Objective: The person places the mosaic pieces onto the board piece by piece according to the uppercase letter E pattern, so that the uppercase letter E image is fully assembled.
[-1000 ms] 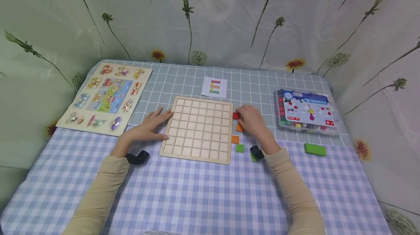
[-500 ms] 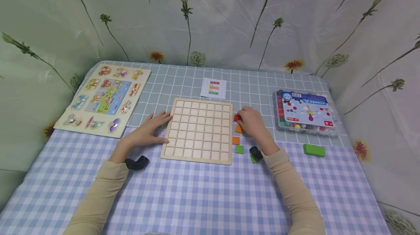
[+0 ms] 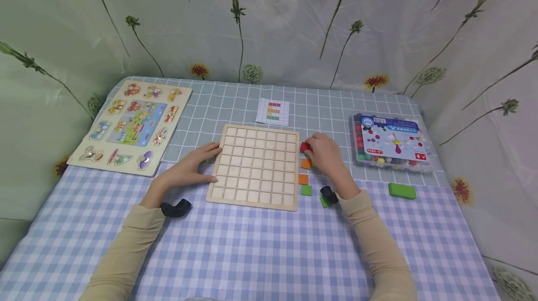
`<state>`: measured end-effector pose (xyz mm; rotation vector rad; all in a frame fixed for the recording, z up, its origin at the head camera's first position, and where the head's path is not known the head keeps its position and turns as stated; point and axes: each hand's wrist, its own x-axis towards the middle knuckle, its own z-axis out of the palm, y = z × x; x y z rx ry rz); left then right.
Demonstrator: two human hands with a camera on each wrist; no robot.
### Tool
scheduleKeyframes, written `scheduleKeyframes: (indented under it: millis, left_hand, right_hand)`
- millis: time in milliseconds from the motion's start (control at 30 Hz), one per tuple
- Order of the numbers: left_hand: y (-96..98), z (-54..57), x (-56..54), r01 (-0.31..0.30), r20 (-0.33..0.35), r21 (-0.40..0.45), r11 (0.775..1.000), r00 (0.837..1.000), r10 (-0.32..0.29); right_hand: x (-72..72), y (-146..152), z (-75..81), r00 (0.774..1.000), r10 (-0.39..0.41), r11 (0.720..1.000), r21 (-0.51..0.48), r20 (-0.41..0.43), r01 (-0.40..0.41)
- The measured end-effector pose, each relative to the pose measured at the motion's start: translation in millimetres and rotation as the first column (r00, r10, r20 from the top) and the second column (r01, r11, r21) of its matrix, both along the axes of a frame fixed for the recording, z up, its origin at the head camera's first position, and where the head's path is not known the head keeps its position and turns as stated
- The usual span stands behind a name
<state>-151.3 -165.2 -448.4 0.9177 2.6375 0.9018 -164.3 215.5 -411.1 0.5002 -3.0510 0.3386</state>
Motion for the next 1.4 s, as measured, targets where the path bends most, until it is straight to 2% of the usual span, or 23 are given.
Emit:
scheduleKeyframes:
  millis: [233, 467, 667, 1133, 1400]
  left_hand:
    - [5.3, -2.9, 1.9, -0.010, -0.030, 0.015, 1.000, 0.999, 0.010]
    - [8.7, -2.4, 4.3, -0.020, 0.046, 0.053, 0.998, 0.999, 0.017]
    - [9.0, -3.1, 4.5, -0.020, 0.035, 0.055, 0.998, 0.999, 0.018]
    - [8.4, -7.1, 5.4, -0.040, 0.028, 0.083, 0.996, 0.999, 0.038]
    - [8.9, -5.9, 6.4, -0.048, 0.021, 0.088, 0.995, 0.999, 0.047]
  right_hand:
    - [-2.5, -14, 5.0, 0.997, 0.070, 0.998, 0.002, -0.031, -0.070]
    - [-5.1, -37, 10.2, 0.993, 0.113, 0.993, -0.017, -0.033, -0.113]
    - [-10.4, -59, 13.9, 0.987, 0.155, 0.988, 0.004, -0.030, -0.155]
    - [-25.2, -99, 8.2, 0.971, 0.240, 0.970, 0.022, 0.018, -0.240]
    - [-30.1, -109, 3.2, 0.962, 0.272, 0.962, 0.005, -0.001, -0.272]
